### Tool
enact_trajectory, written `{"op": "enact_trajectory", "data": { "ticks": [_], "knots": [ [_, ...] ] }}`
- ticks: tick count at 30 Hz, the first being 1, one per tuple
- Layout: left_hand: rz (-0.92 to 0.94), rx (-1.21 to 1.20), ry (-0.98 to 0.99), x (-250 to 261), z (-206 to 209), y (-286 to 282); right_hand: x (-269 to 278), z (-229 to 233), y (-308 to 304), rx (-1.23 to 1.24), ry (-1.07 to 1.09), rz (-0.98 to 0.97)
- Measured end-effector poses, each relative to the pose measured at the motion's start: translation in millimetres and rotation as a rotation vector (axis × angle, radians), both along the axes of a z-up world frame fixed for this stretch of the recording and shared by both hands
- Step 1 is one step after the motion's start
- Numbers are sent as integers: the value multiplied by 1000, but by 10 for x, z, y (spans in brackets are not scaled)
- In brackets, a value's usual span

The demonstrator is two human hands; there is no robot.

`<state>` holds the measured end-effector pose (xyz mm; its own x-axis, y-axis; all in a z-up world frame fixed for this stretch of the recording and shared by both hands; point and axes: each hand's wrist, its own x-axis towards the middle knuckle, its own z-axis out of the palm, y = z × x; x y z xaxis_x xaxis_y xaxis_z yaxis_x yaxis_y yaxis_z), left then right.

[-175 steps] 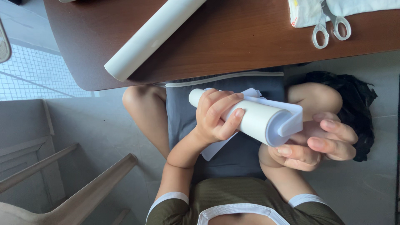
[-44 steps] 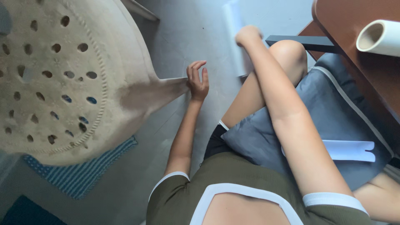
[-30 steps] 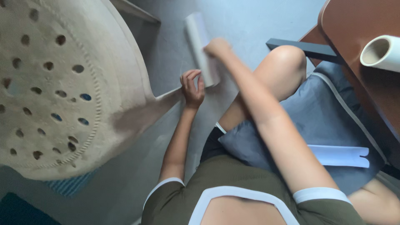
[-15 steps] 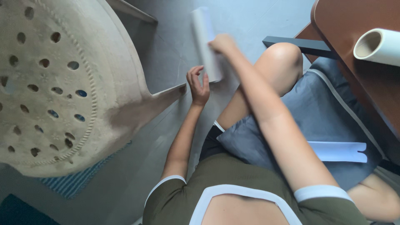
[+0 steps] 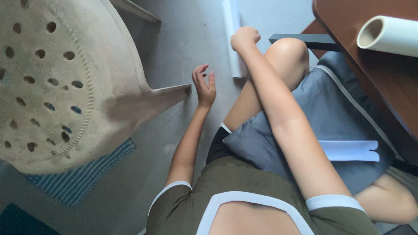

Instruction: The person assembles a dust mop by inserting a white cylindrical refill into a plastic holder and securing it with a clip. They then attach a metal pole to the holder to complete the assembly.

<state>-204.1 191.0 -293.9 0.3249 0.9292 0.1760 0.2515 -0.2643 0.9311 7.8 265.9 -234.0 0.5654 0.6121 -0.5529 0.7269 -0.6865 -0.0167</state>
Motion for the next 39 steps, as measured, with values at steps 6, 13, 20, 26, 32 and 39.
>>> {"op": "enact_trajectory", "data": {
  "ticks": [6,13,20,26,32,39],
  "knots": [
    [15,-107,-103,93,252,109,316,-108,-58,220,715,182],
    [-407,-234,-583,67,929,99,834,207,-483,347,1726,-89],
    [-203,314,-25,341,1820,-362,965,611,-762,468,1881,5],
    [-206,390,26,345,1912,-483,932,711,-1001,569,1776,-33],
    [-195,656,99,383,2009,-618,839,857,-1180,729,1733,9],
    [-154,837,190,430,2060,-734,818,900,-1303,832,1946,55]
  ]
}}
